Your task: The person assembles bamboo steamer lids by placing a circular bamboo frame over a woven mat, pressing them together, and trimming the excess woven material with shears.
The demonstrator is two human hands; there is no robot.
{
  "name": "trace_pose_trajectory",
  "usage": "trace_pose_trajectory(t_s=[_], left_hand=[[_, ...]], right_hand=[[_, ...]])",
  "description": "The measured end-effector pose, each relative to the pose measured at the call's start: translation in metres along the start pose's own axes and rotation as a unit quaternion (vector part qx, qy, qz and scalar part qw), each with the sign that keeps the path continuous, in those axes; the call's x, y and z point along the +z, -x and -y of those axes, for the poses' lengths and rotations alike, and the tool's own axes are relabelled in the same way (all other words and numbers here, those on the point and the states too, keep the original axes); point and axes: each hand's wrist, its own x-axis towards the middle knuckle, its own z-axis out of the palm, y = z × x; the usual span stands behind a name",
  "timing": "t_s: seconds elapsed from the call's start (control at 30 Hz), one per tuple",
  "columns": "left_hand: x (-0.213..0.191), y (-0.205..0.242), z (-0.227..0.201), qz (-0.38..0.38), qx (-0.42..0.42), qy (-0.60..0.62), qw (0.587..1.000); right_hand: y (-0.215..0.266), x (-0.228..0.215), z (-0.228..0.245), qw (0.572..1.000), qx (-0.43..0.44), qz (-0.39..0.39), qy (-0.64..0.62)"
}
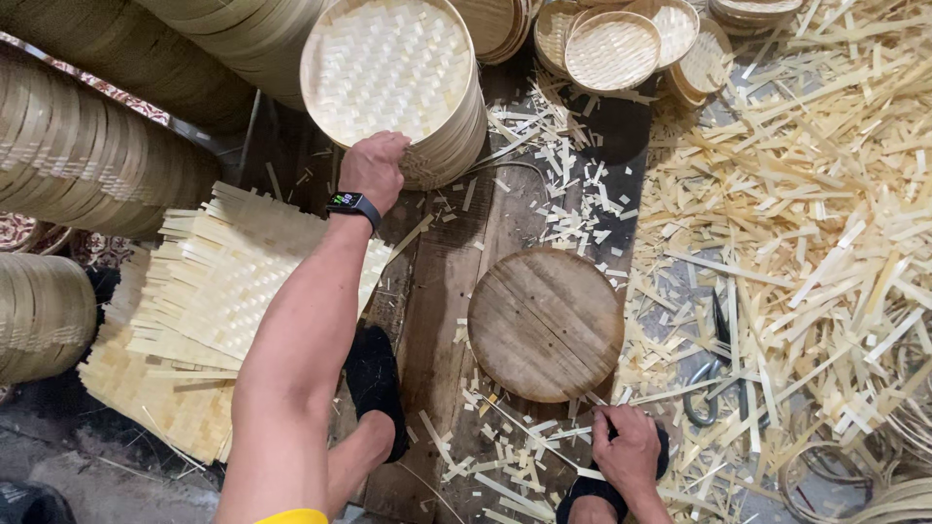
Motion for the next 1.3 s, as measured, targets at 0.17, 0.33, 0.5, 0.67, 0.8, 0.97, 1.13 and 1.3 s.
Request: trace_pose_trajectory(t_s=[0.17, 0.33, 0.5, 0.67, 0.8, 0.97, 1.13, 1.3], left_hand=[[0.004, -0.003, 0.003, 0.012, 0.004, 0.012, 1.000], [0.021, 0.013, 0.014, -0.055, 0.022, -0.035, 0.998], [0.022, 0.122, 0.021, -0.010, -0.106, -0.105, 0.989], [0.013, 0.226, 0.031, 0.336, -0.392, -0.190, 0.835], [0.007, 0.262, 0.052, 0.220, -0.343, -0.164, 0.898], [-0.046, 0.213, 0.027, -0.288, -0.379, -0.007, 0.879], [-0.042, 0.195, -0.087, -0.364, -0.077, 0.299, 0.879], [0.026, 0.262, -0.221, 0.002, 0.166, 0.144, 0.976]], right_hand=[[-0.001, 0.003, -0.004, 1.000, -0.014, -0.008, 0.001], [-0.001, -0.010, 0.002, 0.998, -0.050, 0.013, -0.045], [0.002, -0.056, 0.013, 0.929, -0.365, 0.005, -0.065], [-0.035, -0.083, -0.063, 0.927, 0.140, 0.104, 0.331], [-0.027, -0.087, -0.102, 0.954, 0.048, -0.126, 0.269], [-0.032, -0.054, -0.077, 0.994, 0.100, -0.052, -0.016], [-0.041, -0.042, -0.043, 0.983, 0.038, -0.051, -0.172], [-0.078, -0.049, -0.032, 0.795, 0.137, 0.058, -0.588]])
